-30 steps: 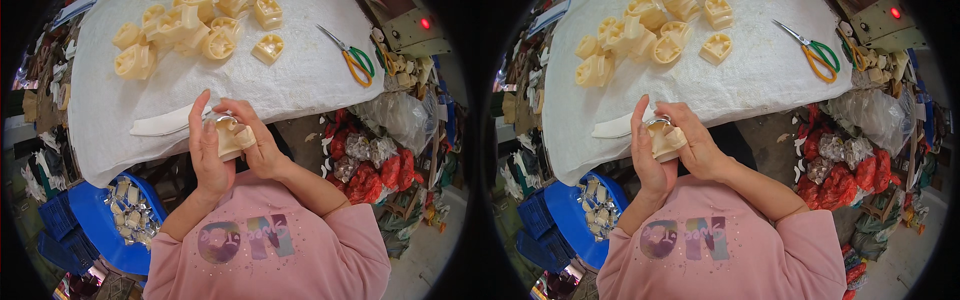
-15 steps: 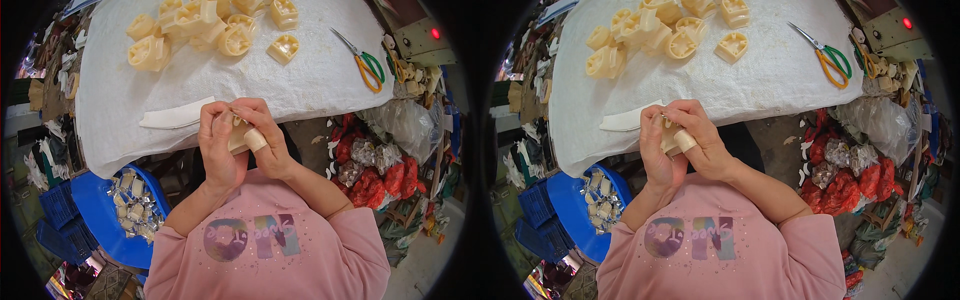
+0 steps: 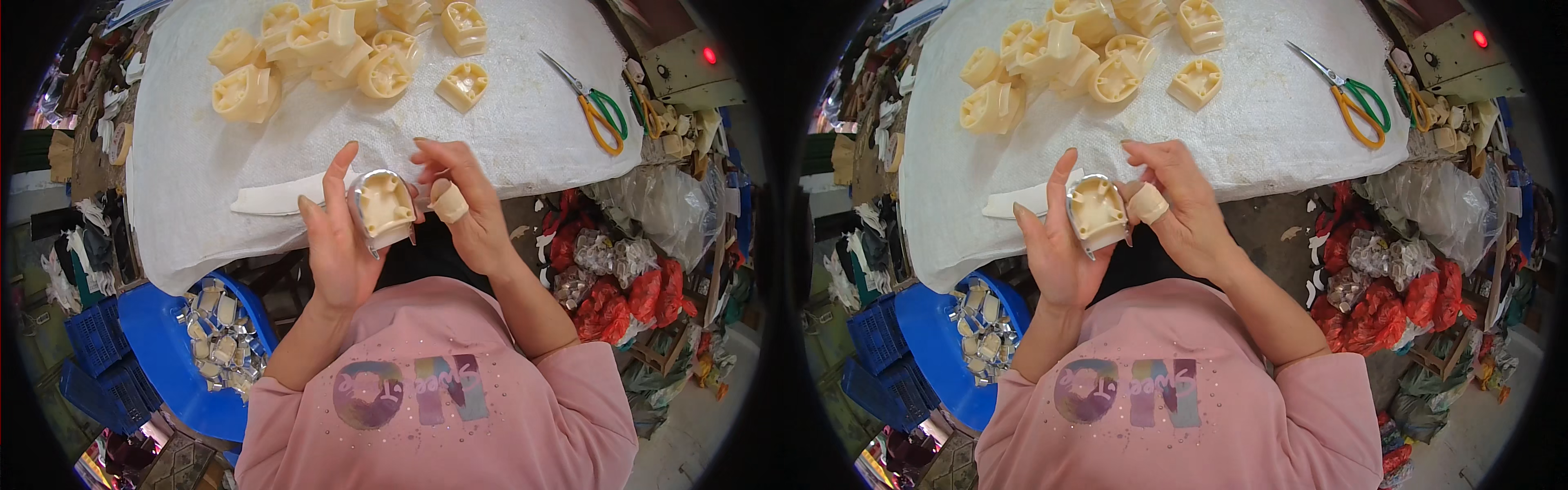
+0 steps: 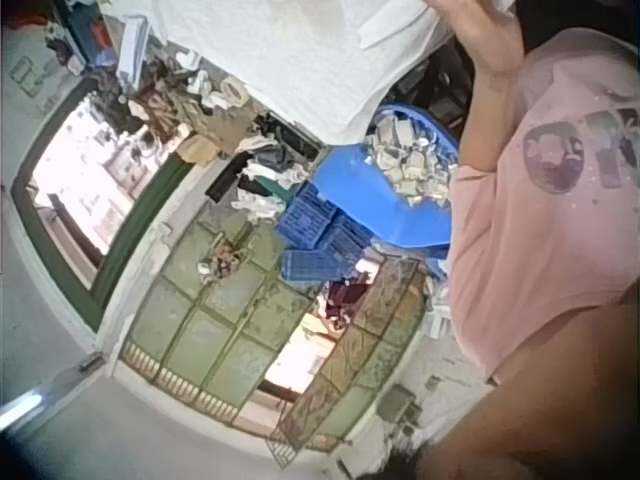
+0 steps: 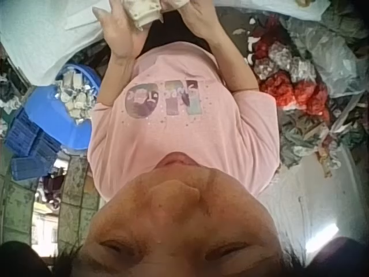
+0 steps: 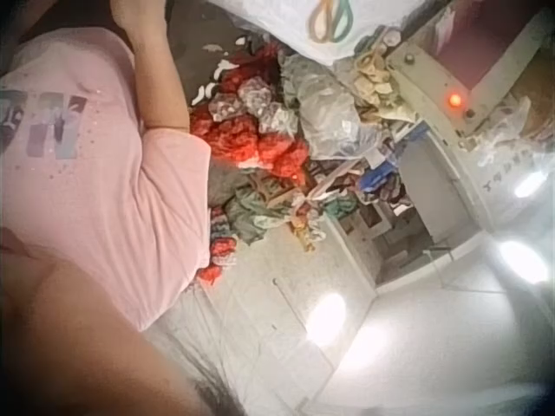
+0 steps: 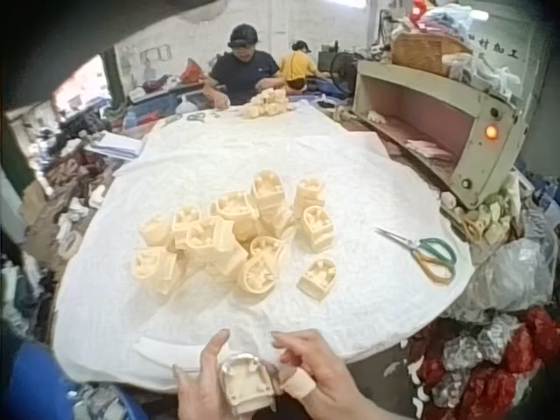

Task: The recorder is assembling and trimming cream-colored plastic shoe heel/sole components.

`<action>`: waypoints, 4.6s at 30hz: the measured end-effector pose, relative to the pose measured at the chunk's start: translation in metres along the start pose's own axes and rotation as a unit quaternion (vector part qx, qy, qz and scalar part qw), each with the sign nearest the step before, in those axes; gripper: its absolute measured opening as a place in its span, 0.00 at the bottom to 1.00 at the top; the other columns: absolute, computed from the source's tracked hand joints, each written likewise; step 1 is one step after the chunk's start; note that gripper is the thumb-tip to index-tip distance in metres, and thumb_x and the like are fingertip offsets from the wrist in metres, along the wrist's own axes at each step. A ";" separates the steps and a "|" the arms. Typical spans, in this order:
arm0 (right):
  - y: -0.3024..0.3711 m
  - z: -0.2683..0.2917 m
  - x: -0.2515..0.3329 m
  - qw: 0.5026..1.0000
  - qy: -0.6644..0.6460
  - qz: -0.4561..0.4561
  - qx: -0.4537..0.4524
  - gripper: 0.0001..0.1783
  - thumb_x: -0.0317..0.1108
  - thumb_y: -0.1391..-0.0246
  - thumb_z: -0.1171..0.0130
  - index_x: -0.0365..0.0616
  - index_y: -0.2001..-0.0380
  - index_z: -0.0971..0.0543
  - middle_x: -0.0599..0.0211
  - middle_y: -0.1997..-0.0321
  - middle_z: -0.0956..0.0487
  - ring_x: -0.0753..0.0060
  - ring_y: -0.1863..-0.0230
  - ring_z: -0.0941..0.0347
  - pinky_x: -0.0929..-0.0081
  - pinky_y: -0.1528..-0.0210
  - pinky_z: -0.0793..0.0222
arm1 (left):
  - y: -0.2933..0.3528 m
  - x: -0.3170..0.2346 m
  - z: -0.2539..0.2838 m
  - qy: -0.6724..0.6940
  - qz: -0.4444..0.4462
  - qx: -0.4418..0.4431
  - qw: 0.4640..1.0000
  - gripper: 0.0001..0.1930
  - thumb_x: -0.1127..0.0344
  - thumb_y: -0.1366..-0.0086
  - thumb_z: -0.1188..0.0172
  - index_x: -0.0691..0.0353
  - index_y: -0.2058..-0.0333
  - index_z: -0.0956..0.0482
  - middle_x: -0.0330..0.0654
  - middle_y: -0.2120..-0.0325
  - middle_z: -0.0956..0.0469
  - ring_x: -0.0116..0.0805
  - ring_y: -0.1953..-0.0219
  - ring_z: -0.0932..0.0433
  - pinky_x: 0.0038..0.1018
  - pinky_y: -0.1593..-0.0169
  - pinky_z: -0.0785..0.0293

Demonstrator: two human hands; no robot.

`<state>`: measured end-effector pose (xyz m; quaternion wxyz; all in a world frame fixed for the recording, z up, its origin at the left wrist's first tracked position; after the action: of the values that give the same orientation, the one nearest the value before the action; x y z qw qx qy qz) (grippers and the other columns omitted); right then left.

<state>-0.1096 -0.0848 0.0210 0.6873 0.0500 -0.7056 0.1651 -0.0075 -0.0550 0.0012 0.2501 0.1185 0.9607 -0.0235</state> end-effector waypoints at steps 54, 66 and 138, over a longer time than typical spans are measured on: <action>0.001 0.001 -0.005 0.998 0.015 -0.026 -0.055 0.15 0.40 0.38 0.54 0.42 0.58 0.25 0.68 0.66 0.23 0.75 0.65 0.28 0.78 0.62 0.32 | 0.010 -0.041 -0.066 -0.742 -0.326 -0.071 0.582 0.30 0.76 0.67 0.29 0.67 0.60 0.30 0.47 0.71 0.30 0.45 0.70 0.28 0.33 0.68 0.29; 0.010 -0.009 -0.028 0.984 -0.151 -0.067 -0.071 0.19 0.34 0.38 0.57 0.40 0.46 0.32 0.63 0.54 0.26 0.76 0.56 0.31 0.77 0.54 0.34 | 0.008 -0.043 -0.056 -0.730 -0.358 -0.070 0.578 0.30 0.78 0.67 0.30 0.63 0.57 0.22 0.45 0.67 0.27 0.38 0.68 0.27 0.27 0.66 0.25; 0.009 -0.001 -0.018 0.968 -0.120 -0.071 0.206 0.13 0.20 0.50 0.42 0.36 0.59 0.24 0.58 0.52 0.27 0.72 0.55 0.29 0.76 0.54 0.30 | 0.030 -0.038 -0.060 -0.682 -0.333 0.101 0.644 0.14 0.87 0.49 0.43 0.62 0.65 0.28 0.51 0.59 0.24 0.50 0.55 0.24 0.39 0.53 0.24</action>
<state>-0.1100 -0.0792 0.0019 0.5821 0.2606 -0.7284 0.2504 0.0038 -0.0279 0.0723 0.7961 -0.2343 0.4849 -0.2760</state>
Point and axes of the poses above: each hand's wrist, its own y-axis away from the middle knuckle, its own z-axis out of the back of the hand, x = y × z, the point moved 10 cm from there along -y, towards the middle knuckle
